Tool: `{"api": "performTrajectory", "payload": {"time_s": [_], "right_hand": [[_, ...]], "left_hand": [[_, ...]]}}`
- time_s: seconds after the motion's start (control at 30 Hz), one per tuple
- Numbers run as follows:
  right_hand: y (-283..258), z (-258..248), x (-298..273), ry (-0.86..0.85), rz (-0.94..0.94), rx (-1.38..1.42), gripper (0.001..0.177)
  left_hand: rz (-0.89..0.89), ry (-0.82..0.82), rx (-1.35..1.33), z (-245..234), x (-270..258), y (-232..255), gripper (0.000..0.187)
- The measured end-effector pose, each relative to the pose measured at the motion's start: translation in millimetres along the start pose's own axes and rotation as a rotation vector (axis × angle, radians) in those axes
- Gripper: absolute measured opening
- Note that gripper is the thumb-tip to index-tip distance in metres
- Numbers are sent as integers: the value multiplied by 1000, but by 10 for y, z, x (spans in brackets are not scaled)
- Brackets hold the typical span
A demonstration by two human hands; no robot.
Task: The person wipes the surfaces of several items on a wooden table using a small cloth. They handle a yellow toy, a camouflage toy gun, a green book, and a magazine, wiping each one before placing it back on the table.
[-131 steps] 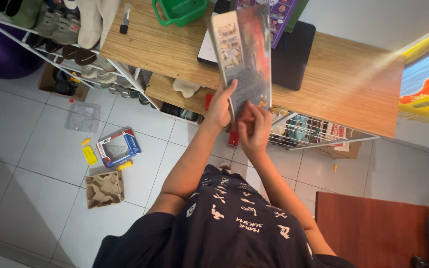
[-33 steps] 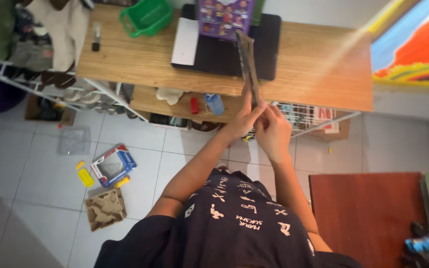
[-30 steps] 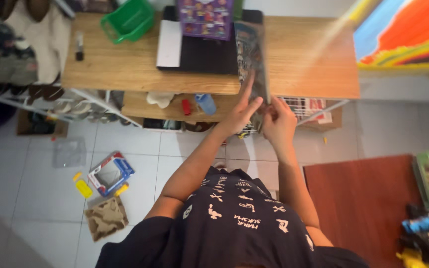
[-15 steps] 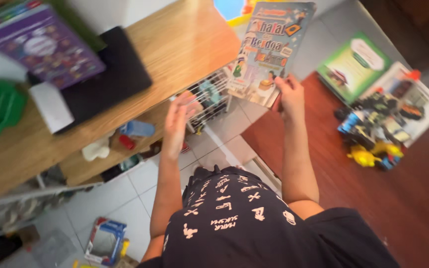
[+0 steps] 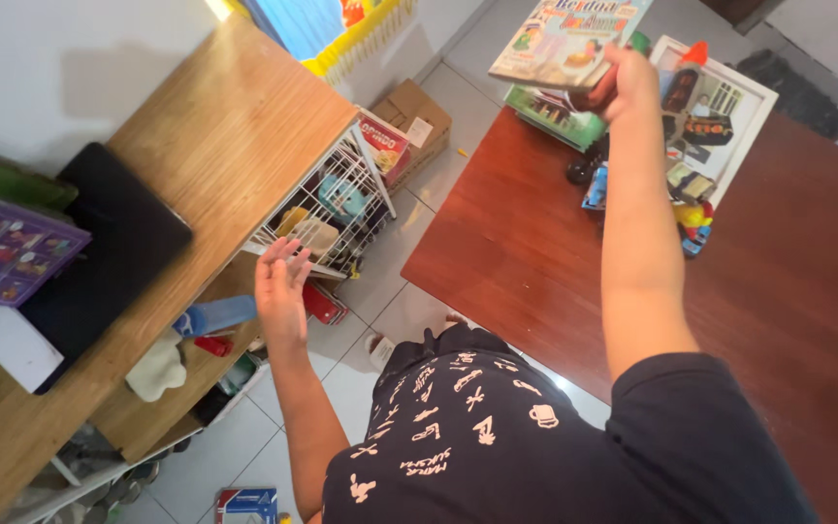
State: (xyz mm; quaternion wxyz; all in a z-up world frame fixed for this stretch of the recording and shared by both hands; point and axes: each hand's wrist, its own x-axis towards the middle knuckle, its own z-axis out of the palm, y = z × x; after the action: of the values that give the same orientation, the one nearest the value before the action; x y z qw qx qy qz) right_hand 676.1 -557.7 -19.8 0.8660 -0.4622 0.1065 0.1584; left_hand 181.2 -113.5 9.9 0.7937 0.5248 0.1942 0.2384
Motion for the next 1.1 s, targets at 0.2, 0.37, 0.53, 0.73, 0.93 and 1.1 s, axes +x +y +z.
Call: {"api": "performTrajectory", "payload": {"time_s": [0.2, 0.37, 0.53, 0.73, 0.93, 1.1], "right_hand": [[-110, -162, 361, 66, 360, 245, 37], [-106, -203, 431, 95, 161, -118, 35], [-195, -306, 511, 206, 238, -805, 40], [-221, -461, 523, 279, 597, -1244, 46], [-158, -474, 525, 231, 430, -1650, 30], [-393, -292, 463, 223, 617, -1981, 44]], "left_hand": [[-17, 22, 29, 78, -39, -46, 33], [-82, 35, 67, 114, -52, -21, 33], [-111, 35, 103, 175, -42, -44, 33], [-155, 38, 135, 242, -66, -76, 33], [-180, 30, 139, 281, -43, -94, 32], [-189, 30, 152, 298, -19, -98, 32]]}}
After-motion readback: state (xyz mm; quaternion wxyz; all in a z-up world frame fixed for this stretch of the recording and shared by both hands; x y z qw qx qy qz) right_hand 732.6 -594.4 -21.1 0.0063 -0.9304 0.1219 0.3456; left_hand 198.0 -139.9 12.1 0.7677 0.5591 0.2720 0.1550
